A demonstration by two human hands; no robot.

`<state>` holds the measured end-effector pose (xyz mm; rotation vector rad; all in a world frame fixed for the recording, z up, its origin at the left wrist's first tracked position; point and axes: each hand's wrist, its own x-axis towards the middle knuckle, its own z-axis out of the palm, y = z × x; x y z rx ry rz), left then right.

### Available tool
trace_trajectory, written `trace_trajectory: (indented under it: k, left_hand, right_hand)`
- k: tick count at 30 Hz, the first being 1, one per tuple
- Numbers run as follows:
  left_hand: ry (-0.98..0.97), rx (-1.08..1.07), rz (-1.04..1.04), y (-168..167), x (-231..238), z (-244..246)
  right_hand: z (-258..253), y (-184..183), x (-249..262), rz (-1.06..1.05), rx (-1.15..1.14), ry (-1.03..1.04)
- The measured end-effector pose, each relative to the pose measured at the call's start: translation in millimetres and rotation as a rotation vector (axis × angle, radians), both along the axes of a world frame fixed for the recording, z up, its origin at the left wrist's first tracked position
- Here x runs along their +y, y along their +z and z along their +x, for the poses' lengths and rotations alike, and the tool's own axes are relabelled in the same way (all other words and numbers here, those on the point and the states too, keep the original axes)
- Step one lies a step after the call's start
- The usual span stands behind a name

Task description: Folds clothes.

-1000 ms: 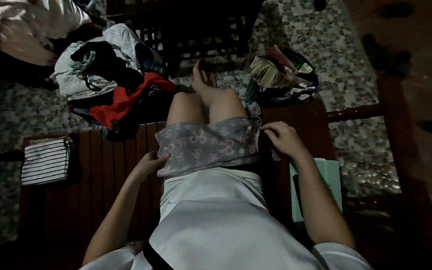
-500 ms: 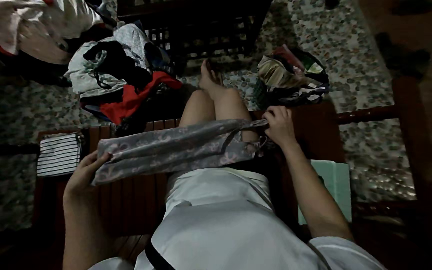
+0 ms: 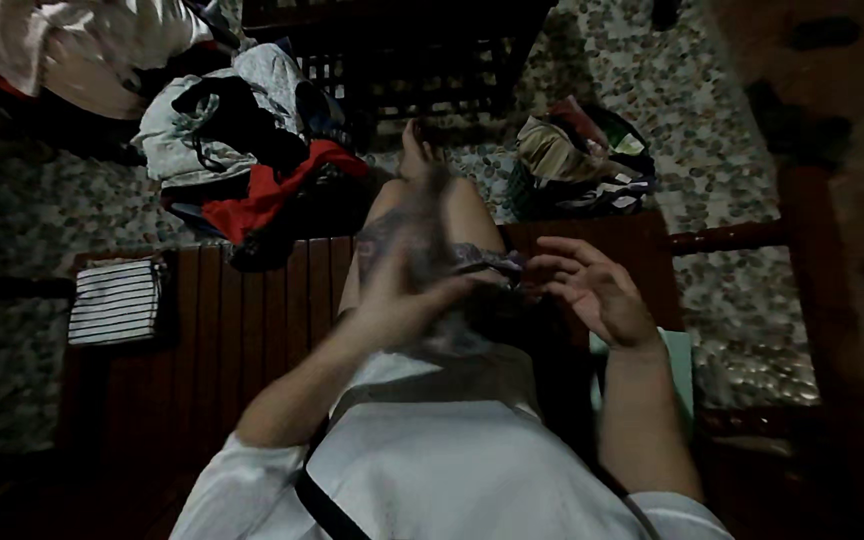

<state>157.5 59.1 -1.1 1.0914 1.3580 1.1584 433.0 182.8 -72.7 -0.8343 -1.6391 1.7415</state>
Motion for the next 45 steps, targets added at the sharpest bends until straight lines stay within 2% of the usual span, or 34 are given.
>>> trace_trajectory:
  k: [2,3,5,6,8,10,12,15,19,23,26,29,31,33,35,37,39,45]
  left_hand:
    - [-0.29,-0.105,0.052,-16.5,33.6,62.1]
    - [-0.442,-0.149,0.077,-23.6,42.0,85.2]
    - [-0.678,-0.171,0.091,-28.2,42.7,104.9]
    - [-0.732,-0.153,0.104,-29.9,39.1,103.3]
    - [-0.671,-0.052,0.08,-39.2,31.2,85.1]
    - [-0.422,0.119,-0.036,-63.5,27.8,59.9]
    - [-0.152,0.241,-0.165,-97.5,28.3,34.8]
    - [0.063,0.16,-0.4,-128.4,32.6,12.0]
    - [0.034,-0.021,-0.538,-132.3,45.9,14.5]
    - [-0.009,0.088,-0.613,-145.4,66.3,22.0]
    - [-0.031,0.164,-0.579,-152.1,74.4,25.9]
    - [-0.066,0.289,-0.526,-157.7,77.5,24.1]
    - [-0.051,0.221,-0.515,-163.2,75.2,16.4]
    - [-0.028,0.003,-0.508,-162.2,68.3,7.4]
    - [-0.016,-0.311,-0.476,-153.3,57.8,-3.5]
    - [0.021,-0.466,-0.429,-144.1,47.9,-22.0]
    - [0.084,-0.437,-0.368,-125.1,34.7,-47.0]
    - [0.323,-0.193,-0.091,-33.6,-26.7,-129.5]
  right_hand:
    - [12.5,4.0,-2.2,-0.193,0.068,-0.029]
    - [19.8,4.2,-4.7,-0.243,0.025,-0.141]
    - [32.9,-1.3,-2.4,-0.262,-0.22,-0.372]
    - [40.2,-13.1,5.5,-0.273,-0.334,-0.437]
    - [61.6,-46.2,22.7,-0.275,-0.451,-0.441]
    - [80.9,-63.5,30.3,-0.269,-0.473,-0.428]
    - [94.1,-63.4,31.5,-0.26,-0.495,-0.471]
    - [115.8,-67.2,37.3,-0.229,-0.528,-0.519]
    - [137.0,-91.9,55.7,-0.229,-0.588,-0.488]
    - [137.7,-120.0,71.2,-0.231,-0.72,-0.439]
    - [128.9,-131.4,72.3,-0.207,-0.86,-0.388]
    - [115.8,-128.9,63.2,-0.205,-0.838,-0.4]
    - [108.4,-126.1,57.6,-0.207,-0.8,-0.39]
    - [103.9,-125.3,52.4,-0.216,-0.761,-0.378]
    - [99.9,-119.8,46.3,-0.236,-0.729,-0.368]
    - [96.5,-114.0,42.0,-0.255,-0.715,-0.371]
    - [96.6,-108.8,38.7,-0.271,-0.704,-0.377]
    - [96.2,-101.1,35.0,-0.233,-0.682,-0.406]
